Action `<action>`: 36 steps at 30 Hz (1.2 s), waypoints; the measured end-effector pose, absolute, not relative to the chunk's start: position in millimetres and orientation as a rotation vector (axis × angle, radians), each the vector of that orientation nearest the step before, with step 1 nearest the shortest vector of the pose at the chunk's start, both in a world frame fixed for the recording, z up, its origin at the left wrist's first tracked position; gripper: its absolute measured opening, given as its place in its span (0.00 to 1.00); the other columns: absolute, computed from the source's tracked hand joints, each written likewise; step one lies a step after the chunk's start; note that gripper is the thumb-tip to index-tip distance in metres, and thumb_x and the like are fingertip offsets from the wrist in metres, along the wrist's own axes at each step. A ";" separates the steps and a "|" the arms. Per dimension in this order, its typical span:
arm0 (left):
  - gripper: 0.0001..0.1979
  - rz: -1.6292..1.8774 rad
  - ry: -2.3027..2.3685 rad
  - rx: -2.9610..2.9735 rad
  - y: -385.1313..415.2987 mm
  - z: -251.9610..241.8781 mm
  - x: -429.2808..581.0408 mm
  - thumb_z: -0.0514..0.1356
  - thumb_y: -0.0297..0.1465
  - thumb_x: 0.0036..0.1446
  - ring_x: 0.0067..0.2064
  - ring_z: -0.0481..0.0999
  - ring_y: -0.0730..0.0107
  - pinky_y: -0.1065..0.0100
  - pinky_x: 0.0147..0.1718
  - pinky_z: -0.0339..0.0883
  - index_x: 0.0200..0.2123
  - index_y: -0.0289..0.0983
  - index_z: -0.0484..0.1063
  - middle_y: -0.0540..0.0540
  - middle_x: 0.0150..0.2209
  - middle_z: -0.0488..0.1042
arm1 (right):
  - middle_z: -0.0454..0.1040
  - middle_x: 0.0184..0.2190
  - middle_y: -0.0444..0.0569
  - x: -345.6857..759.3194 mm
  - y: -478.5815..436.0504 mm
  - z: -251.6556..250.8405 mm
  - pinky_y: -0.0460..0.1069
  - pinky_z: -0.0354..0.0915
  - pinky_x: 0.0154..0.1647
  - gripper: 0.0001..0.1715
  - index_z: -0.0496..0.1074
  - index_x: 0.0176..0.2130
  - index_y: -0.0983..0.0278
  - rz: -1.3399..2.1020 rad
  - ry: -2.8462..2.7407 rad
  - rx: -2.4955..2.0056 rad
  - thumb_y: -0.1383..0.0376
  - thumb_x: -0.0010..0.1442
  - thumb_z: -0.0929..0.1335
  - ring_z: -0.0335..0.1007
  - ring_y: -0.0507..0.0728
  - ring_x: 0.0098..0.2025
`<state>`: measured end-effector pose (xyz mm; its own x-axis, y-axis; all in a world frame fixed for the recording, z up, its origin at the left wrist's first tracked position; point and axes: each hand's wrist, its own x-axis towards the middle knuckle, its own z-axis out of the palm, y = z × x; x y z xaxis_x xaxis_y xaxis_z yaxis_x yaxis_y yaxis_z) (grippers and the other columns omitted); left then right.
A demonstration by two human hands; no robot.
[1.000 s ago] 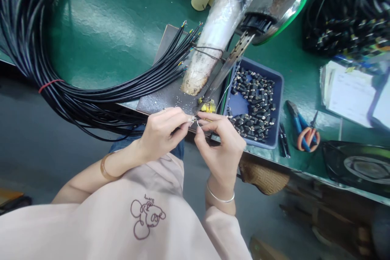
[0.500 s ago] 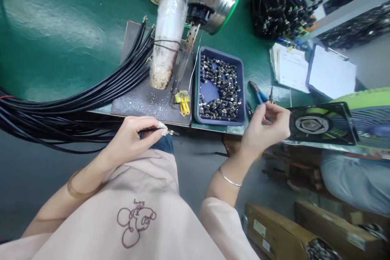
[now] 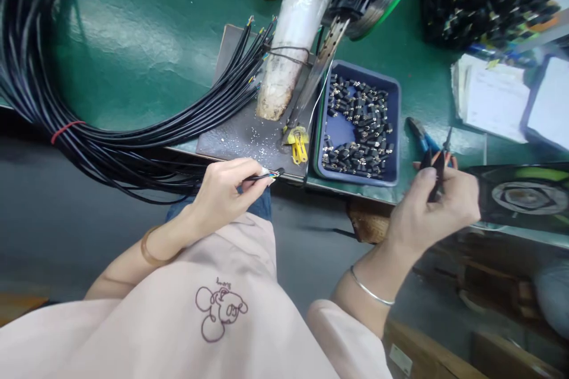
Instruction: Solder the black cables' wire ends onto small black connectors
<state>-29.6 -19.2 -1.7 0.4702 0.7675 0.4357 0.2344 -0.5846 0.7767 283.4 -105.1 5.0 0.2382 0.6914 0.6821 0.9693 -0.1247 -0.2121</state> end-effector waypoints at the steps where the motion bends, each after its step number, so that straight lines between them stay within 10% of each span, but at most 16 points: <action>1: 0.10 1.072 0.835 2.093 -19.9 -1.5 -29.0 0.63 0.25 0.63 0.22 0.58 0.80 0.74 0.22 0.55 0.28 0.36 0.69 0.57 0.22 0.64 | 0.78 0.27 0.50 263.9 -107.7 11.2 0.53 0.68 0.37 0.17 0.79 0.40 0.60 -0.533 -1.412 -1.910 0.57 0.72 0.64 0.76 0.59 0.30; 6: 0.11 1.118 0.867 2.191 -23.0 -1.4 -26.3 0.63 0.25 0.64 0.21 0.60 0.79 0.74 0.23 0.56 0.28 0.37 0.68 0.57 0.21 0.64 | 0.81 0.40 0.51 187.5 -110.8 36.0 0.49 0.71 0.39 0.21 0.73 0.55 0.62 -0.007 -1.912 -1.773 0.59 0.75 0.58 0.79 0.55 0.37; 36: 0.16 1.117 0.976 2.537 -35.7 -17.2 -12.6 0.55 0.27 0.70 0.22 0.68 0.74 0.69 0.25 0.57 0.26 0.38 0.67 0.52 0.21 0.71 | 0.70 0.25 0.44 149.2 -94.9 45.6 0.52 0.47 0.25 0.19 0.69 0.32 0.61 -0.258 -2.383 -1.943 0.61 0.75 0.61 0.62 0.53 0.25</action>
<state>-12.6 -35.7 -17.2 0.4958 0.6441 0.5826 0.4909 -0.7612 0.4238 149.2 -94.9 45.6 -0.2059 0.9673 0.1483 0.9766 0.1935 0.0938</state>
